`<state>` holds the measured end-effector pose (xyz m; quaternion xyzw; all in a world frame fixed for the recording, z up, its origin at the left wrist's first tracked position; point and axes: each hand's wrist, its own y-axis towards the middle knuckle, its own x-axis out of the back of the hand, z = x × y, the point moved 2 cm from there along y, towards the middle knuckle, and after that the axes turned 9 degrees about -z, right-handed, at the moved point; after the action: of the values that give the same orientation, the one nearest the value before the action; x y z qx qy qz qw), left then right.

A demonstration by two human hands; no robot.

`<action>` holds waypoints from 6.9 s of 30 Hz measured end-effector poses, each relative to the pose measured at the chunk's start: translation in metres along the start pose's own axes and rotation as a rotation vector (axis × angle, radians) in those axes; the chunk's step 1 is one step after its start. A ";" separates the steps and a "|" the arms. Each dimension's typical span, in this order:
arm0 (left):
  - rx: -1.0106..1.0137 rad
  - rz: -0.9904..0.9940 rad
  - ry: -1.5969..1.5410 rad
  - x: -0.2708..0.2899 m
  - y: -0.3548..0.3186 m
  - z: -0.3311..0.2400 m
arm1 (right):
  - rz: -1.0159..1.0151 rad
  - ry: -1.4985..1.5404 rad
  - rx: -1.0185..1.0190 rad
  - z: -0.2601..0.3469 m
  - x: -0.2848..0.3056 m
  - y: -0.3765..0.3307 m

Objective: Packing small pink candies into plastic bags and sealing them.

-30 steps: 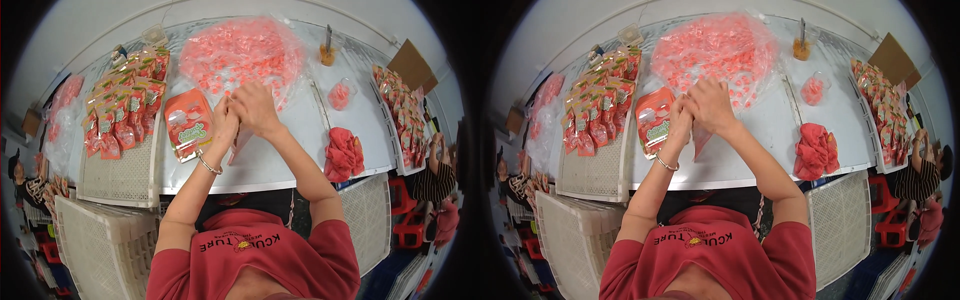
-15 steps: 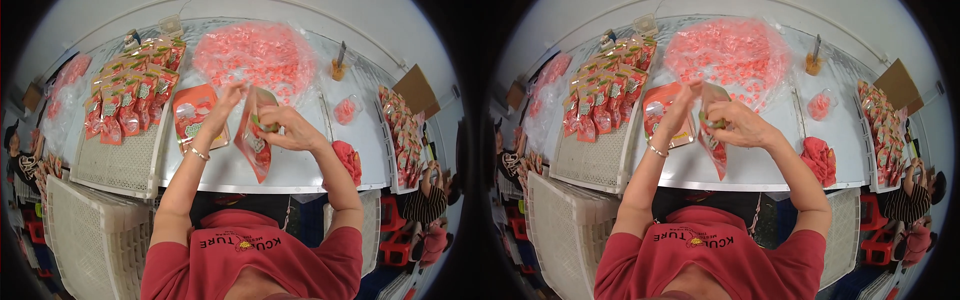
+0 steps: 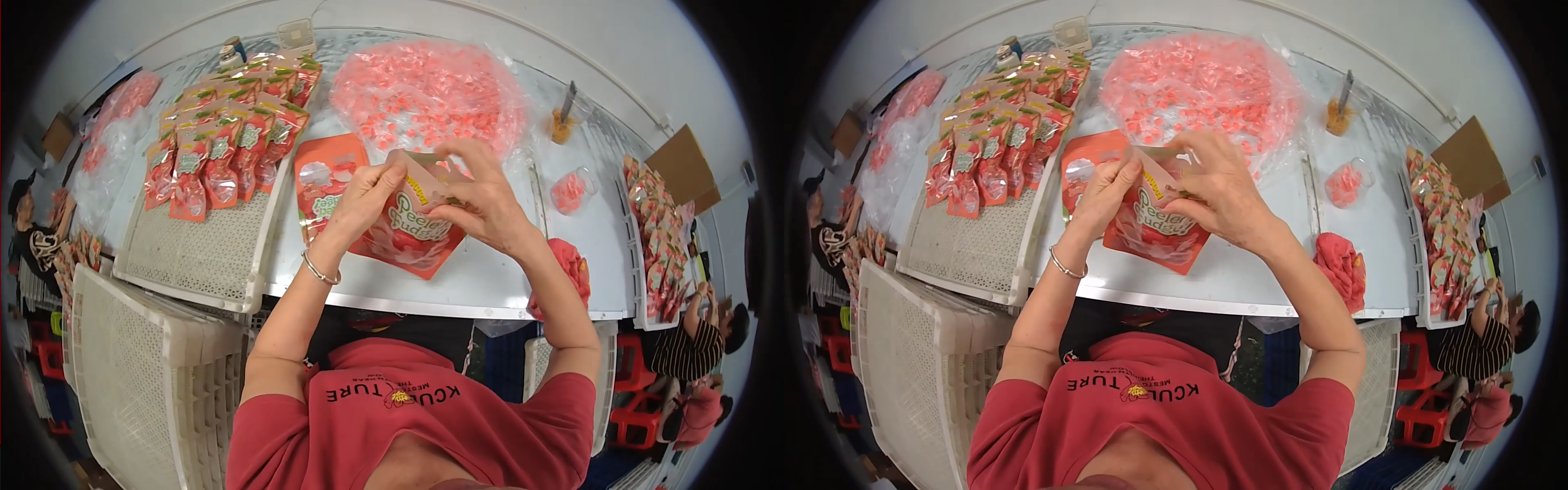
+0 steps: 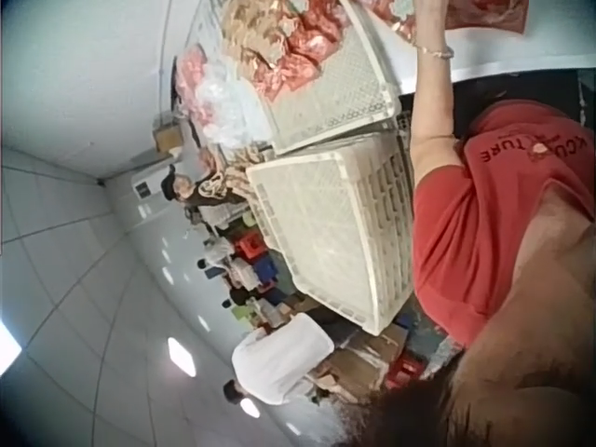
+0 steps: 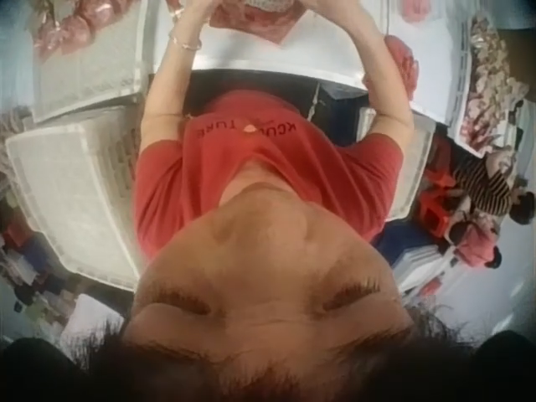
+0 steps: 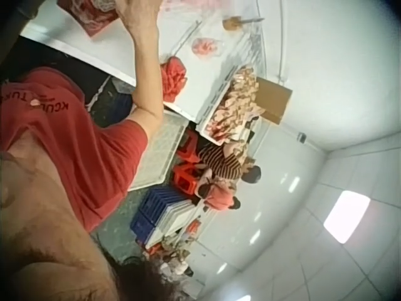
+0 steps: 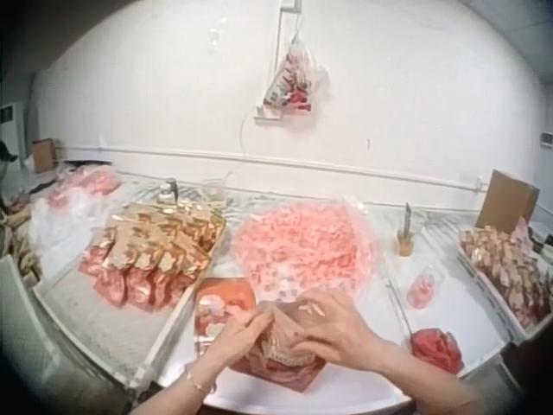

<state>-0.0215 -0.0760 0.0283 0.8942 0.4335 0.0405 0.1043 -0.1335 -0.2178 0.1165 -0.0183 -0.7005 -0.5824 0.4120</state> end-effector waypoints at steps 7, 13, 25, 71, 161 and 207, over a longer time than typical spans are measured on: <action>-0.071 0.037 -0.159 0.018 -0.017 -0.018 | 0.188 -0.001 -0.407 -0.017 -0.043 -0.026; -0.056 -0.244 -0.225 0.040 -0.017 0.002 | 0.074 0.539 -0.746 -0.012 -0.050 -0.006; -0.085 -0.250 0.064 0.040 -0.026 -0.006 | 0.258 0.187 -0.231 -0.018 -0.069 0.014; 0.265 -0.881 1.336 0.248 0.014 0.142 | 0.154 -0.432 -0.887 -0.173 -0.252 -0.093; -0.115 -0.389 0.302 0.067 -0.059 0.016 | -0.223 0.131 -1.125 -0.031 -0.103 -0.263; -0.181 -0.307 0.297 0.000 0.000 0.015 | -0.795 0.933 -1.413 -0.053 -0.092 -0.128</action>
<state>-0.0188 -0.0782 0.0137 0.7890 0.5697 0.1938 0.1240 -0.1077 -0.2607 -0.0420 0.2121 0.0974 -0.9198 0.3154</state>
